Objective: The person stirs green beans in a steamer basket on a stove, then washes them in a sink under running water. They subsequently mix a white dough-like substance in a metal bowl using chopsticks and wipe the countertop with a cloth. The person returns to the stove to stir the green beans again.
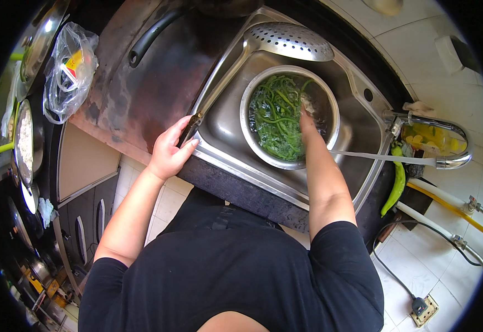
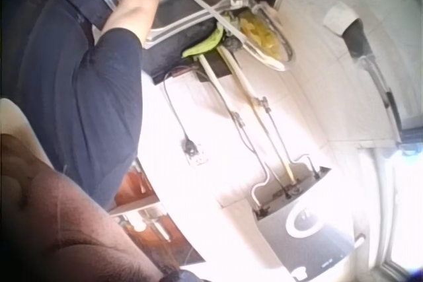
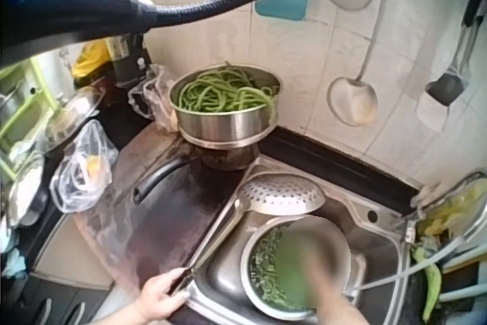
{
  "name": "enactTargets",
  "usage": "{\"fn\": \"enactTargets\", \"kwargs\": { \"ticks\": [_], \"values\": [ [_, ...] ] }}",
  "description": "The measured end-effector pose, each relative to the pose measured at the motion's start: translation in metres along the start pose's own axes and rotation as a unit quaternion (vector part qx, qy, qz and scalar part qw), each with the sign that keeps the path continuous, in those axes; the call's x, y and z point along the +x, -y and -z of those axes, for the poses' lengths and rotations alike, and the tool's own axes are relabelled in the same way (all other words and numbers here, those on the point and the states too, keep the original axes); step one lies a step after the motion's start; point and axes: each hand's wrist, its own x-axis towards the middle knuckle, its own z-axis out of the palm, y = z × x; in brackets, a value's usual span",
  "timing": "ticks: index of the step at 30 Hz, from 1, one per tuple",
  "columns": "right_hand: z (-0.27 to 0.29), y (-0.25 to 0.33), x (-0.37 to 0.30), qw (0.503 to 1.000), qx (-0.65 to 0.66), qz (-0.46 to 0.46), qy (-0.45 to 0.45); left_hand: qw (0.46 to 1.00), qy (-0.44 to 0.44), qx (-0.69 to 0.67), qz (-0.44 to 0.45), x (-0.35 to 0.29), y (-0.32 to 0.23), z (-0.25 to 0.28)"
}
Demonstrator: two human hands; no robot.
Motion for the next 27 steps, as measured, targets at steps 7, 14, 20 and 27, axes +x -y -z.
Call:
{"fn": "enactTargets", "kwargs": {
  "ticks": [7,14,20,27],
  "values": [
    [-0.025,0.060,-0.089,0.916,0.170,0.081,0.354,0.998,0.005,0.056,-0.018,0.000,0.002,0.002],
    [-0.029,0.084,-0.174,0.826,-0.450,0.335,0.054,0.998,-0.007,0.052,-0.020,-0.002,0.002,-0.001],
    [-0.015,0.015,-0.149,0.594,-0.674,0.428,-0.104,0.999,0.000,0.044,-0.015,0.000,-0.001,0.000],
    [0.020,0.028,-0.092,0.689,-0.629,0.290,-0.213,0.998,0.013,0.058,-0.014,0.002,-0.003,0.002]
  ]
}}
